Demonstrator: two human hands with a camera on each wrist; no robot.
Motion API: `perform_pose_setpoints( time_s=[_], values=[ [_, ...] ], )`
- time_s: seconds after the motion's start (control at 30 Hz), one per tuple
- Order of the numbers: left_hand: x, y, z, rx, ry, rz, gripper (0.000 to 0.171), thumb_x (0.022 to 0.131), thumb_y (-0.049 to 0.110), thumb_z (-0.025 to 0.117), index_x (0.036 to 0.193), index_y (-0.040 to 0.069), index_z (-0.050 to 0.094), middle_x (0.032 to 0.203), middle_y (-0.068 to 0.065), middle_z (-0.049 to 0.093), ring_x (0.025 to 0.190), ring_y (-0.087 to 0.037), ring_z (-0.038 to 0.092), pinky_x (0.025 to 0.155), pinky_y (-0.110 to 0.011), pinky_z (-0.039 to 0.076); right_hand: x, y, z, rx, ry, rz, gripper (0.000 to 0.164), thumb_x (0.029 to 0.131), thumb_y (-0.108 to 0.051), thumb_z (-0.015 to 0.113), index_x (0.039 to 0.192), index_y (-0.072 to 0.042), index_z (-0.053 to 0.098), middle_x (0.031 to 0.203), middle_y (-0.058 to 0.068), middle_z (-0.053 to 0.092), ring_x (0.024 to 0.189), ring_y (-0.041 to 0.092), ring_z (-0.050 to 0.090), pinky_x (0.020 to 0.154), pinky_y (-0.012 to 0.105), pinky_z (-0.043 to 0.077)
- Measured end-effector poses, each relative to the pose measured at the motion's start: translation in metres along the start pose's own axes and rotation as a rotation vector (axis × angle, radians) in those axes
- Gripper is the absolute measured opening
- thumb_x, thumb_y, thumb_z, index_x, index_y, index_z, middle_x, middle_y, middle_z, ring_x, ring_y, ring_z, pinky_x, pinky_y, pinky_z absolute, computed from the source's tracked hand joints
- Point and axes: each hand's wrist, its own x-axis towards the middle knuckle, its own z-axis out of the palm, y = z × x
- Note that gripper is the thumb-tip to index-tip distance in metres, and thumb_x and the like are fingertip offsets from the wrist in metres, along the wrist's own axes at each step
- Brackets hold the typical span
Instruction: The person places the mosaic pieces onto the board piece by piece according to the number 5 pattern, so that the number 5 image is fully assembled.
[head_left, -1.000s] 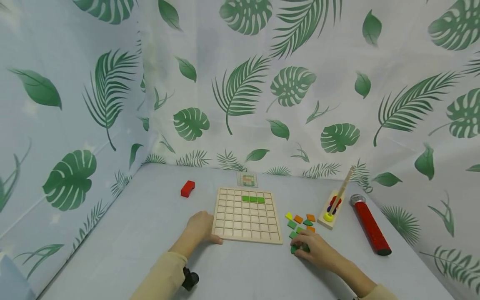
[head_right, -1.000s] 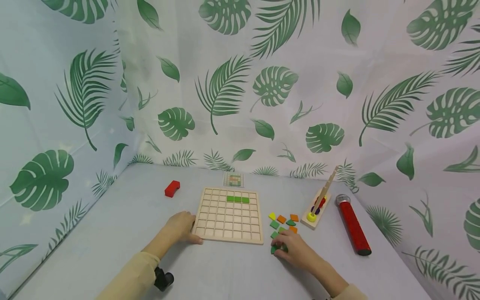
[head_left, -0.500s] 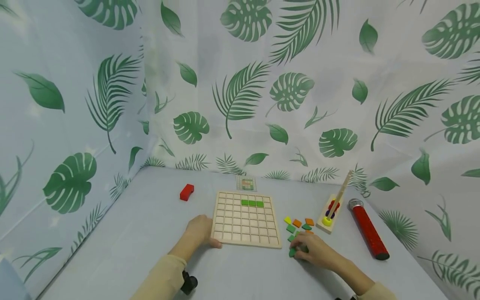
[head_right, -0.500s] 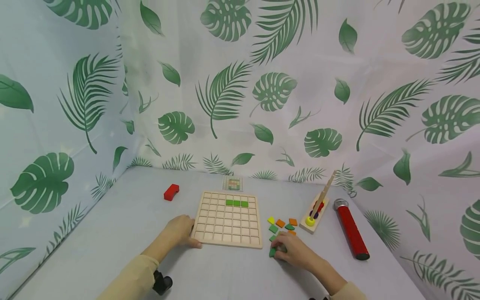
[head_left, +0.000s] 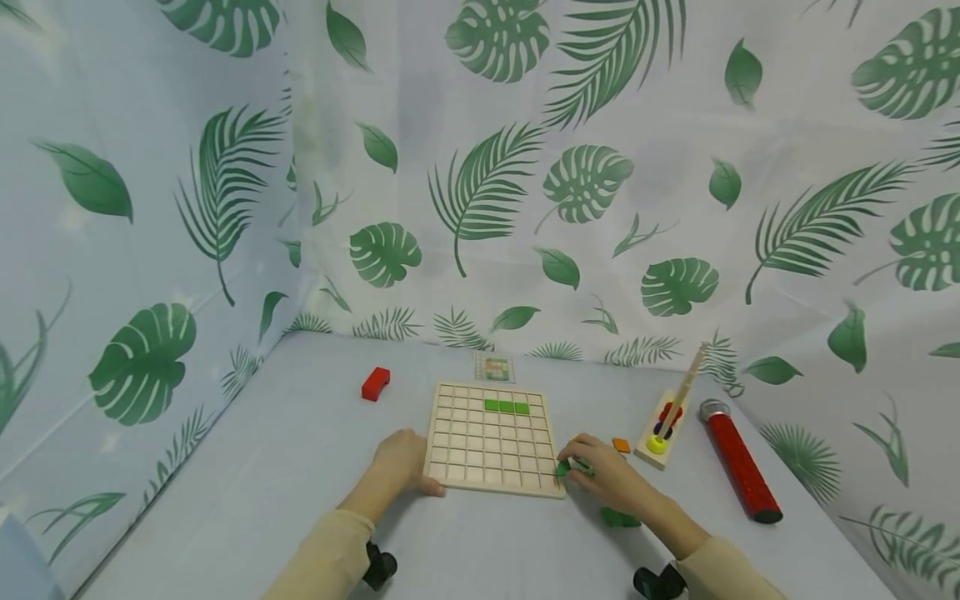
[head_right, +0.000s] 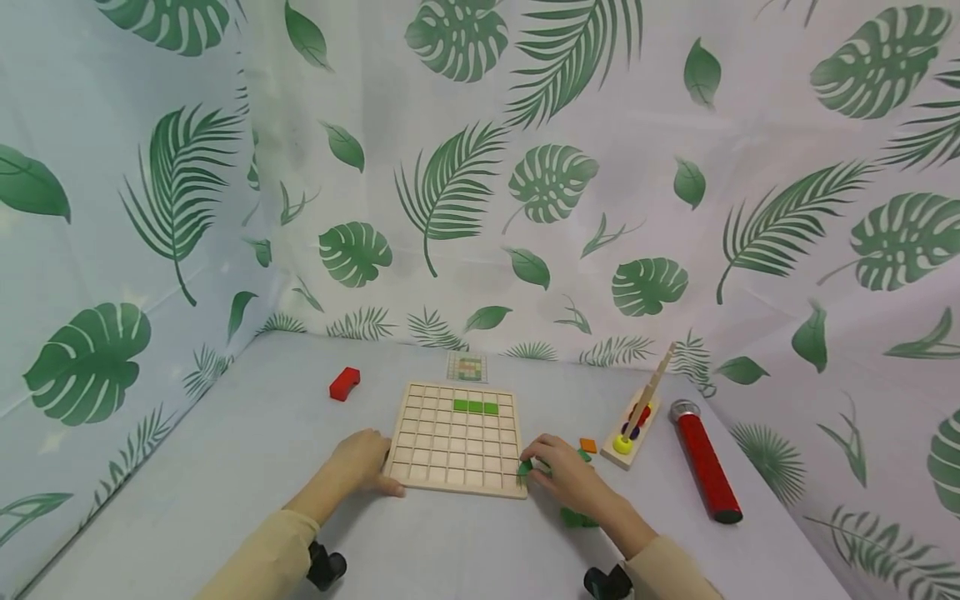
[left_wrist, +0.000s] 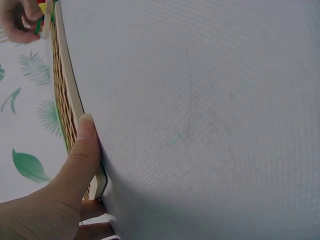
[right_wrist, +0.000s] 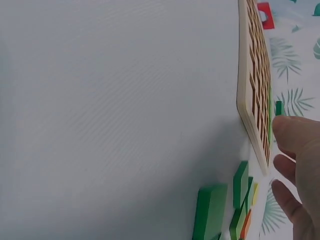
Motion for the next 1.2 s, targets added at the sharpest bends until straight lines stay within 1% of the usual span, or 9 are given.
perform_pose_setpoints(
  time_s=[0.13,0.2,0.3,0.4,0.57,0.8,0.97,1.1,1.2],
  values=[
    [0.001,-0.001,0.003,0.011,0.005,-0.007,0.062,0.056,0.055,0.084,0.089,0.005,0.067,0.075,-0.006,0.059,0.076,-0.019,0.057,0.071,-0.034,0.051,0.017,0.001,0.013,-0.034,0.084,-0.066,0.022,0.079,-0.003,0.074,0.1,-0.008,0.067,0.098,-0.001,0.06,0.088,0.019,0.06,0.071,0.035,0.053],
    [0.001,-0.001,0.003,0.012,0.005,-0.016,0.063,0.056,0.055,0.084,0.087,0.003,0.067,0.075,-0.006,0.059,0.075,-0.018,0.057,0.071,-0.034,0.051,0.026,0.001,0.018,-0.036,0.103,-0.088,0.024,0.079,-0.002,0.074,0.101,-0.006,0.067,0.097,0.0,0.06,0.088,0.02,0.059,0.071,0.036,0.053],
    [0.0,0.0,0.002,0.008,0.003,-0.022,0.063,0.056,0.055,0.084,0.085,0.002,0.067,0.074,-0.006,0.058,0.074,-0.018,0.057,0.07,-0.034,0.051,0.037,0.0,0.023,-0.035,0.116,-0.09,0.026,0.079,-0.003,0.074,0.104,-0.004,0.066,0.097,0.002,0.062,0.089,0.02,0.059,0.073,0.037,0.053],
    [-0.001,0.0,0.0,0.01,0.006,-0.021,0.062,0.056,0.055,0.084,0.085,0.003,0.066,0.073,-0.006,0.058,0.073,-0.018,0.056,0.069,-0.034,0.051,0.047,-0.001,0.027,-0.041,0.135,-0.063,0.029,0.08,-0.002,0.073,0.107,-0.002,0.065,0.098,0.003,0.062,0.09,0.02,0.058,0.074,0.037,0.052],
    [-0.001,0.001,0.0,0.013,0.012,-0.023,0.062,0.055,0.055,0.084,0.084,0.003,0.066,0.073,-0.005,0.057,0.072,-0.017,0.055,0.069,-0.034,0.051,0.064,0.0,0.034,-0.027,0.173,-0.036,0.031,0.08,-0.001,0.073,0.109,0.001,0.063,0.1,0.008,0.064,0.094,0.024,0.059,0.076,0.039,0.052],
    [-0.001,0.001,-0.001,0.015,0.0,-0.036,0.061,0.055,0.056,0.084,0.082,0.004,0.065,0.071,-0.004,0.055,0.07,-0.015,0.053,0.068,-0.032,0.051,0.09,0.002,0.04,-0.001,0.158,0.077,0.03,0.083,-0.005,0.071,0.112,0.001,0.063,0.103,0.009,0.063,0.098,0.026,0.057,0.082,0.041,0.05],
    [-0.002,0.002,-0.005,0.001,-0.019,-0.044,0.06,0.056,0.055,0.084,0.085,0.005,0.066,0.073,-0.005,0.056,0.072,-0.016,0.054,0.07,-0.033,0.051,0.108,0.003,0.043,0.018,0.178,0.127,0.034,0.082,-0.006,0.073,0.114,0.0,0.062,0.103,0.009,0.064,0.097,0.027,0.057,0.082,0.042,0.049],
    [-0.003,0.003,-0.003,-0.002,-0.012,-0.037,0.061,0.056,0.055,0.084,0.083,0.004,0.065,0.074,-0.005,0.057,0.072,-0.016,0.054,0.07,-0.033,0.051,0.117,0.004,0.047,0.038,0.17,0.157,0.035,0.083,-0.005,0.072,0.115,0.0,0.061,0.103,0.008,0.064,0.097,0.026,0.056,0.082,0.041,0.049],
    [-0.005,0.003,-0.003,-0.004,0.007,-0.024,0.061,0.056,0.055,0.084,0.082,0.004,0.065,0.074,-0.006,0.057,0.072,-0.016,0.054,0.069,-0.033,0.051,0.121,0.005,0.051,0.036,0.167,0.166,0.033,0.082,-0.005,0.072,0.113,0.0,0.062,0.101,0.008,0.064,0.097,0.026,0.056,0.082,0.041,0.049]
  ],
)
